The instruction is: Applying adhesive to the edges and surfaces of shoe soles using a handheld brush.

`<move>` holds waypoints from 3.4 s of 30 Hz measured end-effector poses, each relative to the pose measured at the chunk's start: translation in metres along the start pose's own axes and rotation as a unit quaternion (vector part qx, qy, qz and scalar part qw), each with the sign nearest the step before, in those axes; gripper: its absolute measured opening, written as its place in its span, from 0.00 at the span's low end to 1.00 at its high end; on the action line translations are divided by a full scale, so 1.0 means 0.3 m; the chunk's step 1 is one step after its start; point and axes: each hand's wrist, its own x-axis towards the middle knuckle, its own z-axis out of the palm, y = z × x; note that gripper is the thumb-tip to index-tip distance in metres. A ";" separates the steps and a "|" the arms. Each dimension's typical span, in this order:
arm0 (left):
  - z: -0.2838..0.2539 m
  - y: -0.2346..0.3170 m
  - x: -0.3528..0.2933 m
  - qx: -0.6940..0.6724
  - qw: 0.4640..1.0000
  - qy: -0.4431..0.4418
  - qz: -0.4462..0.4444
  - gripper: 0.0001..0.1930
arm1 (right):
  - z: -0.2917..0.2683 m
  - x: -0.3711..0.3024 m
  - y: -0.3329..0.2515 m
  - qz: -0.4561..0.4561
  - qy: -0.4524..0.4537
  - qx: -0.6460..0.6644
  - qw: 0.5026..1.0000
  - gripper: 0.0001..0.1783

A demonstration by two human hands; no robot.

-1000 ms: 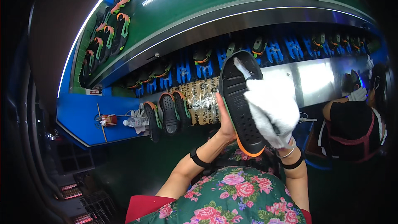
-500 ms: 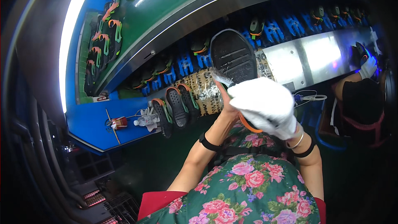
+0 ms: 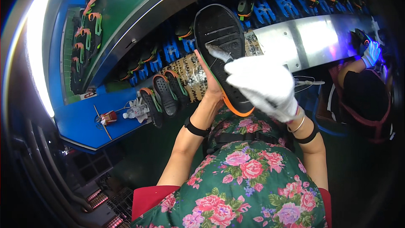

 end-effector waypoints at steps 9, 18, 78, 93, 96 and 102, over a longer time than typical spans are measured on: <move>0.118 0.030 0.016 -0.103 0.991 0.079 0.040 0.60 | -0.010 -0.032 0.011 0.028 0.018 0.060 0.998 0.15; 0.114 0.050 0.059 -0.051 0.976 -0.210 0.038 0.66 | -0.008 -0.085 0.006 0.032 0.031 0.068 0.997 0.16; 0.118 0.120 0.146 0.028 0.968 -0.239 0.075 0.63 | -0.016 -0.203 -0.038 0.115 0.064 0.031 0.991 0.08; 0.088 0.120 0.155 0.258 0.943 -0.205 -0.044 0.61 | -0.037 -0.199 -0.023 0.017 -0.103 0.142 0.984 0.16; 0.059 0.113 0.146 0.300 0.931 -0.171 -0.119 0.56 | -0.047 -0.208 -0.016 0.053 -0.067 0.184 0.979 0.14; 0.076 0.102 0.109 0.209 0.935 -0.146 -0.244 0.43 | -0.042 -0.198 -0.013 -0.011 -0.167 0.166 0.972 0.14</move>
